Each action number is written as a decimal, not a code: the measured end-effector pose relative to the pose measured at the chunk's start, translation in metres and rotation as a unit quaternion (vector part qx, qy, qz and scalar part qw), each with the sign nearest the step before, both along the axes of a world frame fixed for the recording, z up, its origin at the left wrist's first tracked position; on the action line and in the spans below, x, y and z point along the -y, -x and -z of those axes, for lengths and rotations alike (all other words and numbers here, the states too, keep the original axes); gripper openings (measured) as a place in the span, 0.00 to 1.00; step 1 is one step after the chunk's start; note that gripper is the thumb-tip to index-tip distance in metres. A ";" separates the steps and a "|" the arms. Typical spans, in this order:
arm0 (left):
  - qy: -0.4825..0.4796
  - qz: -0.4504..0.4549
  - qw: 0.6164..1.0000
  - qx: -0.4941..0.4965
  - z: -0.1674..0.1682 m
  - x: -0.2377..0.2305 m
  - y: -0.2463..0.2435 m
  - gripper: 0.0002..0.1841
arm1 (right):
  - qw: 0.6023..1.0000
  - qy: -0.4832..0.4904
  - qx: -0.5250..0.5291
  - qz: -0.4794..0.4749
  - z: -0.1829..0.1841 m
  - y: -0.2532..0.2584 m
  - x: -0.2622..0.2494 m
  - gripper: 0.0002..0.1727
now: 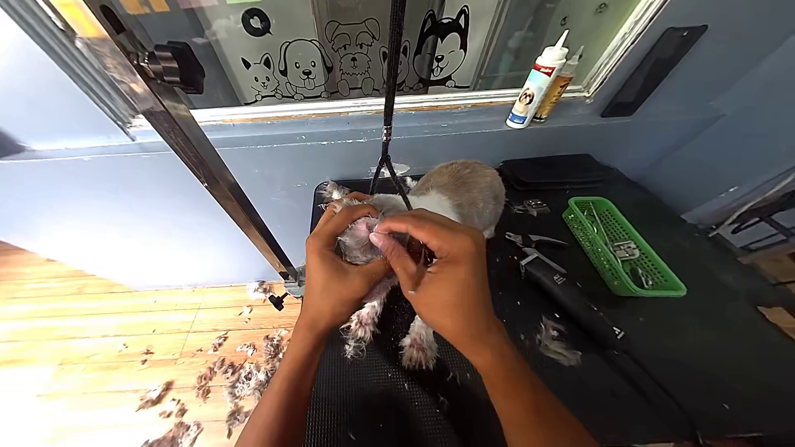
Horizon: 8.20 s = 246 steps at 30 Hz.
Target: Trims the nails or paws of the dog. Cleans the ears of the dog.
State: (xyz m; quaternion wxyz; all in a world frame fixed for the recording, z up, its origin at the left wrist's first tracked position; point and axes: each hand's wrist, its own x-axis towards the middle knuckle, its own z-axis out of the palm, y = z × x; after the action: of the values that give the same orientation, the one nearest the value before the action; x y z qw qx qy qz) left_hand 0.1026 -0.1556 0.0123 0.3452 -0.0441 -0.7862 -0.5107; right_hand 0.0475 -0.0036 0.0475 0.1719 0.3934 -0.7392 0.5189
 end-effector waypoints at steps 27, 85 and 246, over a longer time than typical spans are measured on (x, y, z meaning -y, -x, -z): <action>0.032 -0.003 0.999 0.022 -0.004 -0.003 -0.004 0.25 | 0.992 0.080 0.081 -0.050 0.007 0.010 -0.009 0.03; 0.013 0.008 1.000 0.013 -0.013 -0.004 0.010 0.26 | 0.977 0.190 0.076 -0.059 0.034 0.006 -0.018 0.12; 0.049 -0.079 0.989 0.116 -0.004 0.006 -0.015 0.22 | 0.910 -0.107 -0.366 -0.164 0.007 0.060 -0.010 0.11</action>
State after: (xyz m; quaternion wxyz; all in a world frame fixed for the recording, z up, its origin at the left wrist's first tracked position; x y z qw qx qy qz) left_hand 0.1175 -0.1612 0.0167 0.2881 0.0605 -0.8461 -0.4444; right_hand -0.0127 0.0066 0.0404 0.2998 0.6878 -0.6005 0.2766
